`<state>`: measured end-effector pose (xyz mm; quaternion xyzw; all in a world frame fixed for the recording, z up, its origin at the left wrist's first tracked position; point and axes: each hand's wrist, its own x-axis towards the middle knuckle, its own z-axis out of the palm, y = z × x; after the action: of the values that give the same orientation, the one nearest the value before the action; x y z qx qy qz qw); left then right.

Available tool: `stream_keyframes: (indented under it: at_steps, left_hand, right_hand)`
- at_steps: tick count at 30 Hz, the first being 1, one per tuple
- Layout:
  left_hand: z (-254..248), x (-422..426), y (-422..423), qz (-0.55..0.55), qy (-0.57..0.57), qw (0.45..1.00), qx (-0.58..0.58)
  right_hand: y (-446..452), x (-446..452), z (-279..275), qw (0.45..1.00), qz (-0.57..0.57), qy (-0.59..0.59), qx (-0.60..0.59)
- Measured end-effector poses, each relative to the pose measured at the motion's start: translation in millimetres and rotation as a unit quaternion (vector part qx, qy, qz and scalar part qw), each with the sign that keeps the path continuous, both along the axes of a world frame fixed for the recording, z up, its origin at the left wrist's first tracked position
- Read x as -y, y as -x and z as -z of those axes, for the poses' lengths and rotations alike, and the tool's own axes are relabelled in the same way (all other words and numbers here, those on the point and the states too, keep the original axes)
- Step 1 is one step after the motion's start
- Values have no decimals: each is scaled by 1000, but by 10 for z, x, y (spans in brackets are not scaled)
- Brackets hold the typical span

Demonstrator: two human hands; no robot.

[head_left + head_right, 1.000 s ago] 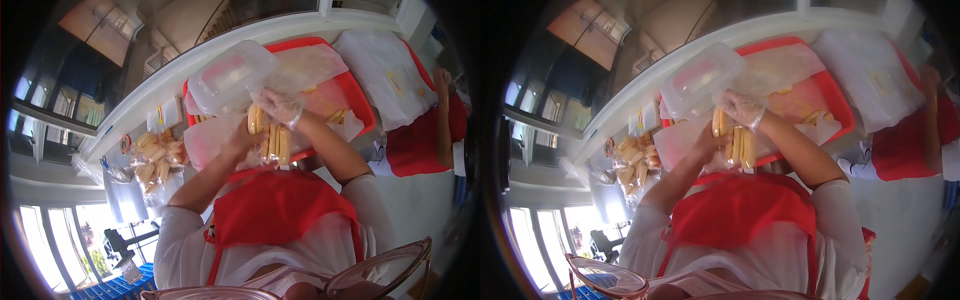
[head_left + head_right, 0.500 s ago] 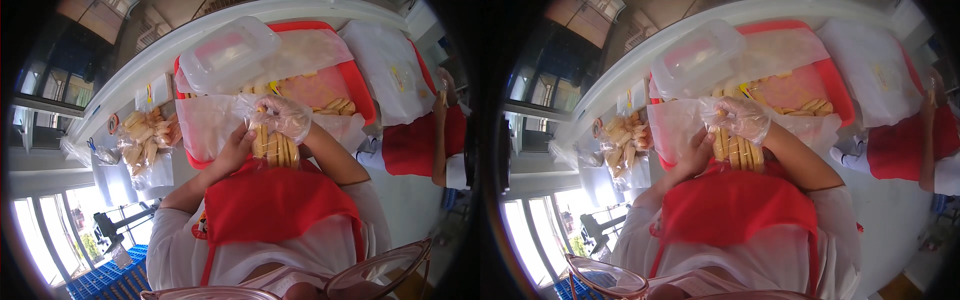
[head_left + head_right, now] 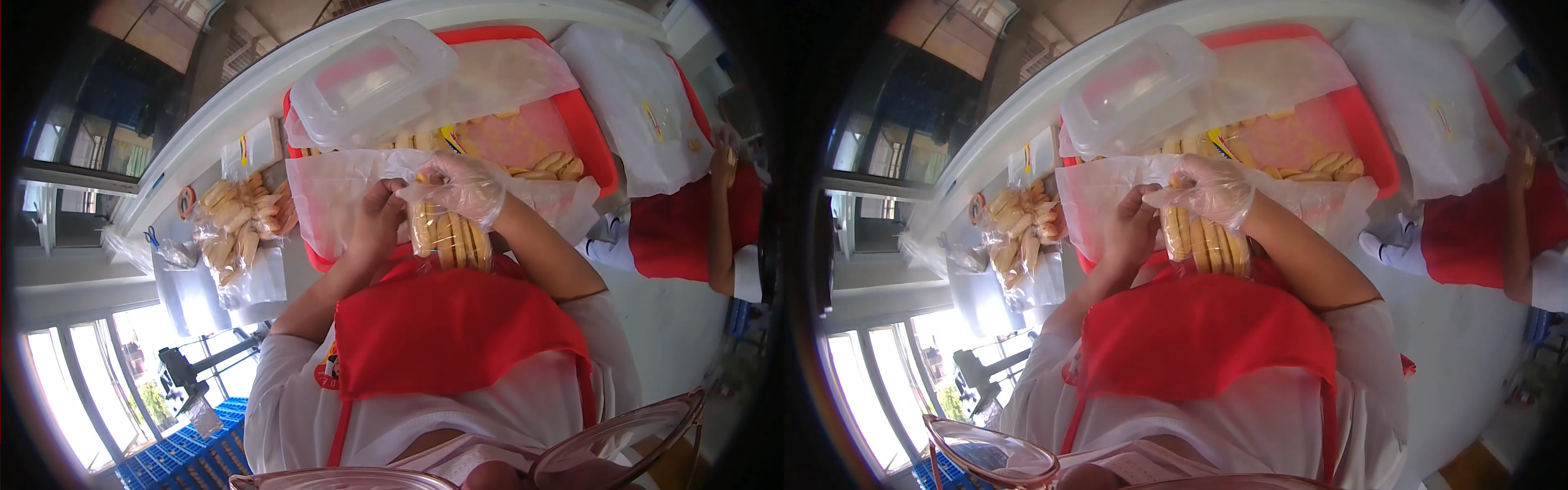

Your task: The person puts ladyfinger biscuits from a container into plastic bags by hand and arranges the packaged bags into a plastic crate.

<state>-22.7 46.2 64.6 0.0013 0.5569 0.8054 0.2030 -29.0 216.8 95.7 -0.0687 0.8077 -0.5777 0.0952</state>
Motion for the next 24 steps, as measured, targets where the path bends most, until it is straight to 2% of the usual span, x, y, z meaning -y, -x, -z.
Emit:
stream_keyframes:
  at_steps: [1,4,7,9,12,15,18,21,24]
  left_hand:
    - [-21,-13,4,-1,24,1000,-12]
    - [57,-113,78,-28,-97,994,-45]
    - [9,-164,104,-1,-166,984,-62]
    - [-131,-188,90,0,-115,991,-68]
    - [-155,-180,111,5,-76,993,-87]
    - [-234,-185,147,17,-95,991,-98]
    - [-254,-167,154,40,-95,990,-101]
    - [-331,-128,115,43,-33,995,-90]
    - [-337,-174,92,31,17,991,-128]
  right_hand:
    - [-1,-7,-55,1000,-17,-20,-10]
    - [16,-31,-176,995,-54,-79,-36]
    - [57,-66,-318,989,-78,-123,-33]
    - [65,-117,-459,985,-115,-129,-4]
    - [52,-158,-374,978,-136,-148,-45]
    - [8,-147,-262,977,-98,-96,-165]
    - [6,-143,-202,967,-103,-73,-220]
    - [-51,-154,-328,986,-127,-32,-103]
    - [-149,-93,-512,977,-187,-98,-39]
